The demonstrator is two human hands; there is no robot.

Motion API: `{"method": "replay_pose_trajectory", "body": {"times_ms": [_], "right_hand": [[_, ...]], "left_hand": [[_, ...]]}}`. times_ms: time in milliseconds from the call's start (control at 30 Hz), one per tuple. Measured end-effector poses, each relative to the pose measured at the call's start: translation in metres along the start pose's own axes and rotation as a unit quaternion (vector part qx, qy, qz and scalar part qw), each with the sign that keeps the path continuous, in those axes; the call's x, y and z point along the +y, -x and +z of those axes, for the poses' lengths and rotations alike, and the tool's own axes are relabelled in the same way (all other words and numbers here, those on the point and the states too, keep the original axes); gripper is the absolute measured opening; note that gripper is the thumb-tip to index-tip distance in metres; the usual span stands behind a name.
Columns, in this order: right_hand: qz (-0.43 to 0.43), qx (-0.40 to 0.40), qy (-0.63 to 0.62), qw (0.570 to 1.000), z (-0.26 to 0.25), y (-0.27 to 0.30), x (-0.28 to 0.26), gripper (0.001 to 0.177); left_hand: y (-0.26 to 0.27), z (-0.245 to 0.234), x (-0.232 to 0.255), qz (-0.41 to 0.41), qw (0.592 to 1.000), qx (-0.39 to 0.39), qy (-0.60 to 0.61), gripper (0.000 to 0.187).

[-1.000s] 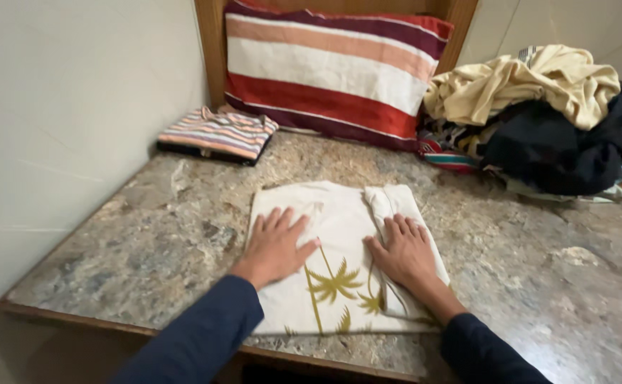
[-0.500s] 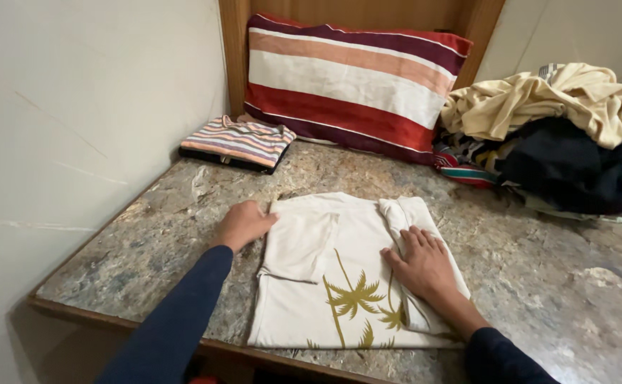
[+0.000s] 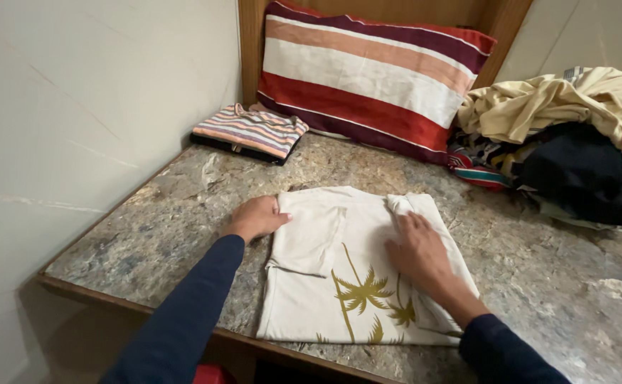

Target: The person picks up a shirt from a pile, spreads it out on a marble surface, and folds it into a compact rectangular shape; then they take a polo shirt, button its collar, and fold it as well.

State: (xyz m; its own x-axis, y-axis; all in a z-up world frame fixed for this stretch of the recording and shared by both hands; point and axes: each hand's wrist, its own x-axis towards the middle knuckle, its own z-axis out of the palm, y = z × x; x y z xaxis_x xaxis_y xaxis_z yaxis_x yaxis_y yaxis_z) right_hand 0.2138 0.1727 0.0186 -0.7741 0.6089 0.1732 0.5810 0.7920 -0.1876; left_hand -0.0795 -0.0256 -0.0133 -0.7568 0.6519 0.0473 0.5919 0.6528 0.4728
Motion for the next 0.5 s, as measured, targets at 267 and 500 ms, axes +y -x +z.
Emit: {"method": "replay_pose_trajectory", "body": {"times_ms": [267,500], "right_hand": [[-0.195,-0.053,-0.178,0.963,-0.004,0.025,-0.146,0.034],[-0.236,-0.047,-0.084,0.967,0.029,0.038,-0.201,0.037]], "left_hand": [[-0.003,0.006,-0.016,0.029,0.999,0.019,0.037,0.044],[-0.001,0.005,-0.017,0.020,0.996,0.013,0.083,0.043]]}}
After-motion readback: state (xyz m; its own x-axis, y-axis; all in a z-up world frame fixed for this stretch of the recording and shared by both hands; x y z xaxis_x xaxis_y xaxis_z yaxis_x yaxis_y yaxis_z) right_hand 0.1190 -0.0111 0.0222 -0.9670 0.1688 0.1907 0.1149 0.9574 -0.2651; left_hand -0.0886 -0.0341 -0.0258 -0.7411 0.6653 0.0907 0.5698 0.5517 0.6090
